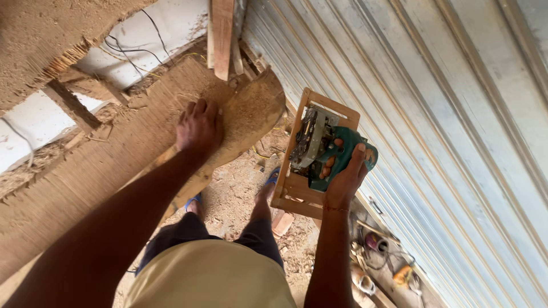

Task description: The person uses a handheld router with a wooden guide jig to cut a decorative scalloped edge along a long plank. They repeatedly guide the router along the plank's edge, pausing briefly to reposition the workpiece and continue the cut.

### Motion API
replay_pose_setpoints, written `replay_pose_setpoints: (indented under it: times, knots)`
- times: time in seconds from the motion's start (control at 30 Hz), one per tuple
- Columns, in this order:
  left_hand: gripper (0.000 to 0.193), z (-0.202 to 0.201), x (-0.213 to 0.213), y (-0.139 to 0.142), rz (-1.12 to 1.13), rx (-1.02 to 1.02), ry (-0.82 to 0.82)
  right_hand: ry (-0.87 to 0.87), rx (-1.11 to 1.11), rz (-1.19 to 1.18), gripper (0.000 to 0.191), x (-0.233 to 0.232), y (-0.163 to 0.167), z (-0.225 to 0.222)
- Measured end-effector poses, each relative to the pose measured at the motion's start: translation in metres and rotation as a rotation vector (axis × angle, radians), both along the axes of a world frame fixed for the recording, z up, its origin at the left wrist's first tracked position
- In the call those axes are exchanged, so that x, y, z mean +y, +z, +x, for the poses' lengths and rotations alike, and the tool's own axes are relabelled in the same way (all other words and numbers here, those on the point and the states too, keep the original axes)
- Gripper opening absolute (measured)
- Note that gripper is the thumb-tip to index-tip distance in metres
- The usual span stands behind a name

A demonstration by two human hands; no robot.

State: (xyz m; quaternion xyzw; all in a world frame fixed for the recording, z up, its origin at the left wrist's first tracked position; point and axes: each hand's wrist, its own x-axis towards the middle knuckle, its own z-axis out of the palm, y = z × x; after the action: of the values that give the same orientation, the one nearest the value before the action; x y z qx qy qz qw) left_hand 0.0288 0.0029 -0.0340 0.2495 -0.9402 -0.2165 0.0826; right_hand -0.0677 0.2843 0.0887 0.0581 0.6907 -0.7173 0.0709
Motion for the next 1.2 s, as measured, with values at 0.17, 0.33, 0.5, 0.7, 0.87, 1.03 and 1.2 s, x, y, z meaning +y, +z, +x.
replay_pose_setpoints:
  times: [0.17,0.33,0.5,0.7,0.87,1.03,1.2]
  knots:
    - [0.032,0.004,-0.003,0.004,0.056,0.058,0.011,-0.103,0.028,0.004,0.055,-0.031,0.009,0.037]
    - [0.026,0.006,-0.006,0.013,0.093,0.041,-0.006,-0.162,0.031,0.013,0.055,-0.050,0.013,0.055]
    - [0.027,0.007,-0.008,0.011,0.079,0.014,-0.023,-0.177,0.056,0.013,0.056,-0.064,0.006,0.064]
    - [0.025,0.009,-0.009,0.009,0.116,0.013,-0.011,-0.189,0.082,0.100,0.058,-0.078,-0.002,0.071]
    - [0.026,0.008,-0.012,0.008,0.157,-0.043,-0.032,-0.214,0.029,0.080,0.053,-0.084,-0.009,0.072]
    - [0.031,0.010,-0.014,0.008,0.129,0.005,-0.032,-0.203,0.042,0.077,0.053,-0.086,-0.016,0.070]
    - [0.028,0.011,-0.016,0.009,0.141,-0.041,-0.061,-0.190,0.024,0.088,0.053,-0.084,-0.021,0.067]
